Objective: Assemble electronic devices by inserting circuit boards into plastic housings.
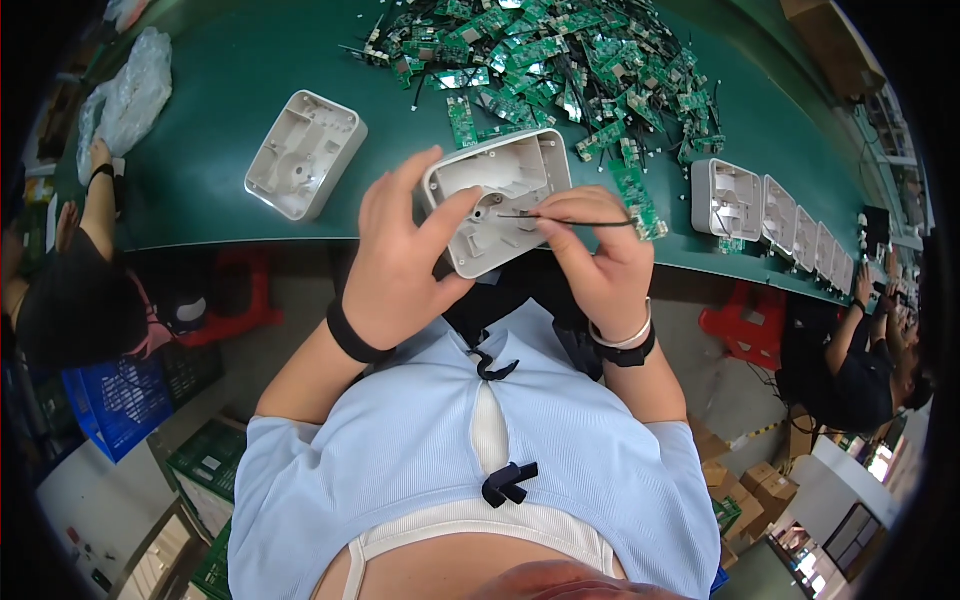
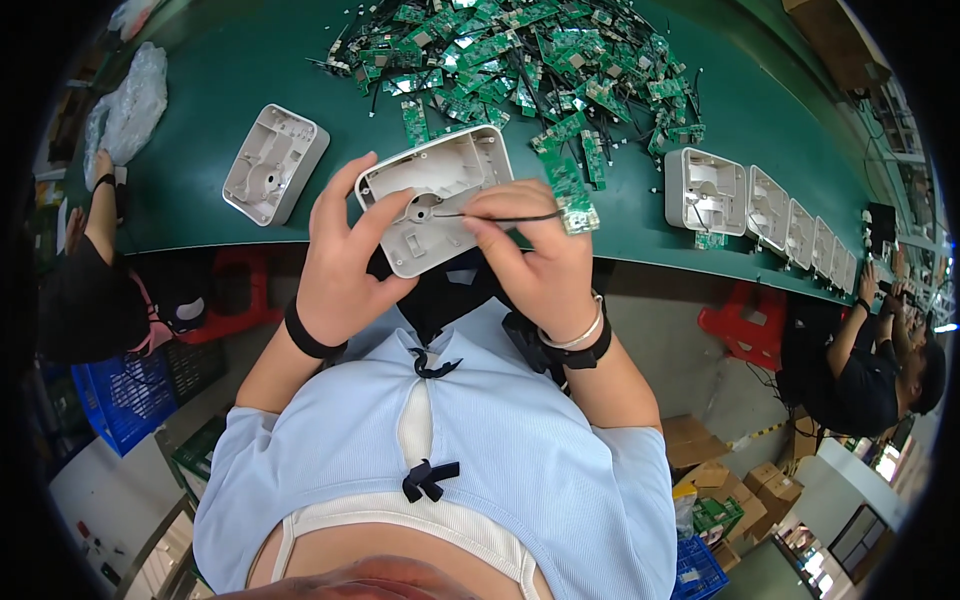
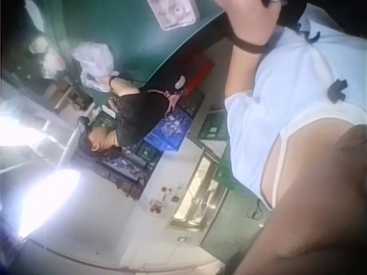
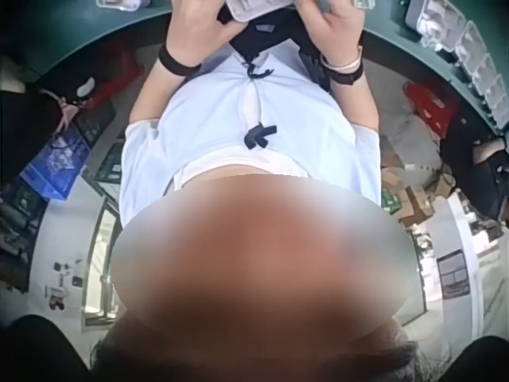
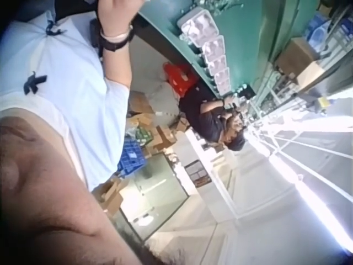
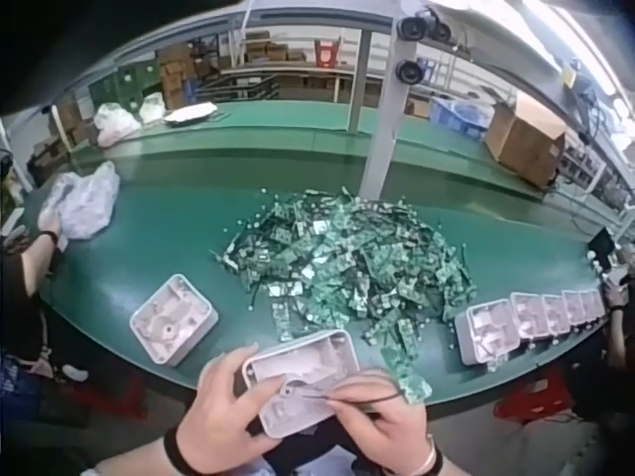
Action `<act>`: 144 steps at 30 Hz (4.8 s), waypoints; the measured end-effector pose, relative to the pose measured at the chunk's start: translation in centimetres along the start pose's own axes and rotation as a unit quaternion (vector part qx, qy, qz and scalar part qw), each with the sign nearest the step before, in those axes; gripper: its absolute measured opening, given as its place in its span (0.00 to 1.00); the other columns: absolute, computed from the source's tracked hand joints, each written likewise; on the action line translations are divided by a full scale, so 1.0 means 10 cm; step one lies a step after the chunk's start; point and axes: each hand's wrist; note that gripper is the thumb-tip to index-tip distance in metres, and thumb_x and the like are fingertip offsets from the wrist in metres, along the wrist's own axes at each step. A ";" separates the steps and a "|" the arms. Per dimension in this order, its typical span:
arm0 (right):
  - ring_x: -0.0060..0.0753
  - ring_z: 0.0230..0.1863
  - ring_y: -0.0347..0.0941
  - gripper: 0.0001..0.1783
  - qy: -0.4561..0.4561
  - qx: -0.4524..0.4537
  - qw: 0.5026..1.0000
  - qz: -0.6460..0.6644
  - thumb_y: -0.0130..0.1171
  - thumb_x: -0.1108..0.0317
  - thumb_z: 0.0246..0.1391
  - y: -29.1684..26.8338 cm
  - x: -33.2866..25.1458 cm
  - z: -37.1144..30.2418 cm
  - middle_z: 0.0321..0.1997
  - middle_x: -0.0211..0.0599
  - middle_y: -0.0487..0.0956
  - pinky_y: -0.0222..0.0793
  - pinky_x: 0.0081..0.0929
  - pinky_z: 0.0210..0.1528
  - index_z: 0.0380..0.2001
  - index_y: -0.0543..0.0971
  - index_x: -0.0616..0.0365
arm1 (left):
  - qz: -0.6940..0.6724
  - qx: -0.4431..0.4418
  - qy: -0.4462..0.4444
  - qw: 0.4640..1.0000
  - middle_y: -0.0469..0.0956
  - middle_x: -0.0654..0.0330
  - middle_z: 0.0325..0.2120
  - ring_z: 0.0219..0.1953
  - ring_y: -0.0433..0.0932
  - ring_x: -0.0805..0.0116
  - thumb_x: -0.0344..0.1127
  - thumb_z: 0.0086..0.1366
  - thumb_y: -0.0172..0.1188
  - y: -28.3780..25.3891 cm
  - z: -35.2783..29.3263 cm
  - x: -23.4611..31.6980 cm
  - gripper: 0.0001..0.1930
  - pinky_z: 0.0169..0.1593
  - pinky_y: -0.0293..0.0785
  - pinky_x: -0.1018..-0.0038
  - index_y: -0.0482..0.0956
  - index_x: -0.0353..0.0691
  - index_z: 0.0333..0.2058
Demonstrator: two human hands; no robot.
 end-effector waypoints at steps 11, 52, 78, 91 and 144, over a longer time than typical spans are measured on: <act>0.39 0.42 0.84 0.11 0.003 0.005 0.999 -0.042 0.70 0.85 0.51 0.13 0.07 -0.03 0.41 0.42 0.88 0.78 0.34 0.46 0.38 0.85 0.64 | -0.040 0.009 0.006 0.999 0.62 0.42 0.69 0.68 0.67 0.37 0.29 0.43 0.79 0.11 0.00 0.00 0.54 0.68 0.64 0.50 0.64 0.43 0.72; 0.42 0.43 0.81 0.14 -0.152 -0.145 0.964 -0.163 0.72 0.76 0.44 -0.21 -0.18 0.01 0.41 0.33 0.84 0.74 0.39 0.45 0.38 0.85 0.55 | -0.158 -0.025 -0.071 0.985 0.66 0.42 0.65 0.67 0.70 0.45 0.27 0.53 0.76 0.17 -0.07 -0.10 0.56 0.69 0.69 0.58 0.49 0.32 0.75; 0.38 0.40 0.80 0.13 0.018 -0.120 0.992 -0.043 0.76 0.73 0.48 0.10 -0.05 -0.15 0.43 0.35 0.84 0.76 0.33 0.42 0.38 0.85 0.58 | -0.323 -0.049 -0.139 0.935 0.64 0.45 0.67 0.59 0.81 0.54 0.23 0.58 0.74 0.24 -0.14 -0.14 0.57 0.56 0.83 0.63 0.41 0.35 0.77; 0.28 0.29 0.82 0.12 -0.084 -0.137 0.961 -0.223 0.73 0.72 0.46 -0.29 -0.16 -0.28 0.42 0.26 0.89 0.73 0.28 0.29 0.37 0.89 0.50 | -0.387 -0.054 -0.093 0.916 0.71 0.43 0.63 0.58 0.82 0.54 0.26 0.59 0.75 0.42 -0.13 -0.02 0.59 0.57 0.80 0.63 0.40 0.35 0.77; 0.45 0.48 0.85 0.10 0.157 0.041 0.775 -0.611 0.61 0.67 0.66 -3.46 0.86 -1.31 0.53 0.31 0.87 0.82 0.36 0.45 0.47 0.86 0.48 | 0.104 0.015 -0.200 0.974 0.64 0.40 0.68 0.70 0.65 0.39 0.35 0.55 0.78 -0.65 -0.30 -1.27 0.48 0.72 0.63 0.54 0.61 0.34 0.72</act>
Point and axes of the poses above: each hand's wrist, its own z-axis towards the middle knuckle, its own y-axis out of the palm, x = y × z
